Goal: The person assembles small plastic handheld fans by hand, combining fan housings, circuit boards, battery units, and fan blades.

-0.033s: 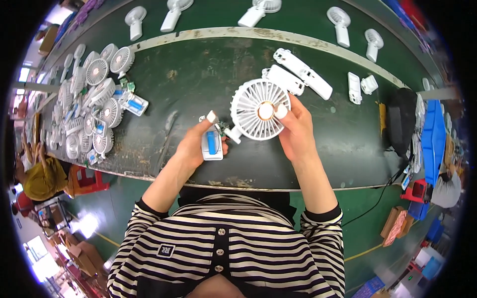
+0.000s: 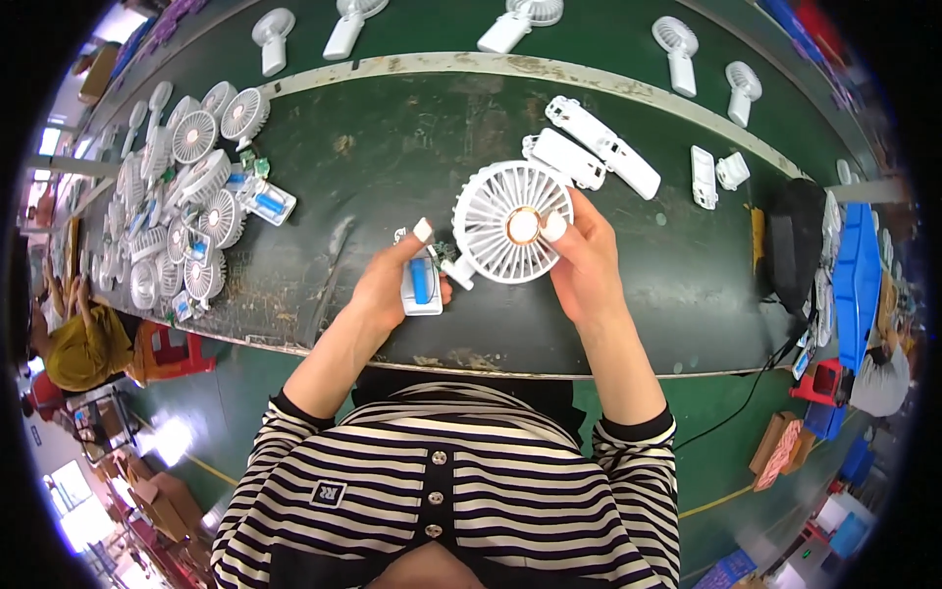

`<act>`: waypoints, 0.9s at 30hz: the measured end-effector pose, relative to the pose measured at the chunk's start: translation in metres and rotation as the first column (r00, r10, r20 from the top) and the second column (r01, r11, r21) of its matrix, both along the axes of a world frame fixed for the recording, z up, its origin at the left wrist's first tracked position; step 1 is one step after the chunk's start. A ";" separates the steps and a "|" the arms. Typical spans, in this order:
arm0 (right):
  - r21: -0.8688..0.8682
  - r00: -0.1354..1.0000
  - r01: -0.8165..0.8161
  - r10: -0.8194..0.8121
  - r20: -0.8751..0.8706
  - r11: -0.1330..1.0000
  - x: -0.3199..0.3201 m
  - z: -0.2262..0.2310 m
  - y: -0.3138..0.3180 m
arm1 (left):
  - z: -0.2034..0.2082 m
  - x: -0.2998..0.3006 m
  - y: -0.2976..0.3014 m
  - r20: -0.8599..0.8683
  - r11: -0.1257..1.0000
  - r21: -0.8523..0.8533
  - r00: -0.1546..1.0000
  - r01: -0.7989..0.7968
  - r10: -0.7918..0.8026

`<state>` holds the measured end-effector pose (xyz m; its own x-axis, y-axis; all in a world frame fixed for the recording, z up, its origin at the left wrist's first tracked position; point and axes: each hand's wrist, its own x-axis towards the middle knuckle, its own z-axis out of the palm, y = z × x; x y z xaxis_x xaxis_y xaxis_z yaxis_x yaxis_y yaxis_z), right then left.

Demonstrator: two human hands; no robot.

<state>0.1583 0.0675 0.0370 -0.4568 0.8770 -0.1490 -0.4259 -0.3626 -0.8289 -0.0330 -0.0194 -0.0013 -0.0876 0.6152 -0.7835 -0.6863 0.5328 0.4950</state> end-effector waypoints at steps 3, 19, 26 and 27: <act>-0.020 0.998 -0.039 0.039 0.041 0.999 -0.004 0.002 -0.006 | -0.001 0.001 -0.001 -0.028 0.999 0.053 1.000 -0.011 0.013; 0.056 0.962 -0.141 0.123 0.244 0.988 -0.031 -0.017 0.015 | 0.020 0.010 -0.018 -0.029 0.917 0.241 0.947 0.317 -0.320; 0.013 0.934 -0.233 0.221 0.281 0.972 -0.029 -0.019 0.027 | 0.023 0.009 -0.019 -0.057 0.890 0.339 0.951 0.305 -0.304; 0.012 0.936 -0.227 0.215 0.277 0.974 -0.029 -0.021 0.027 | 0.027 0.009 -0.019 -0.019 0.898 0.360 0.964 0.255 -0.266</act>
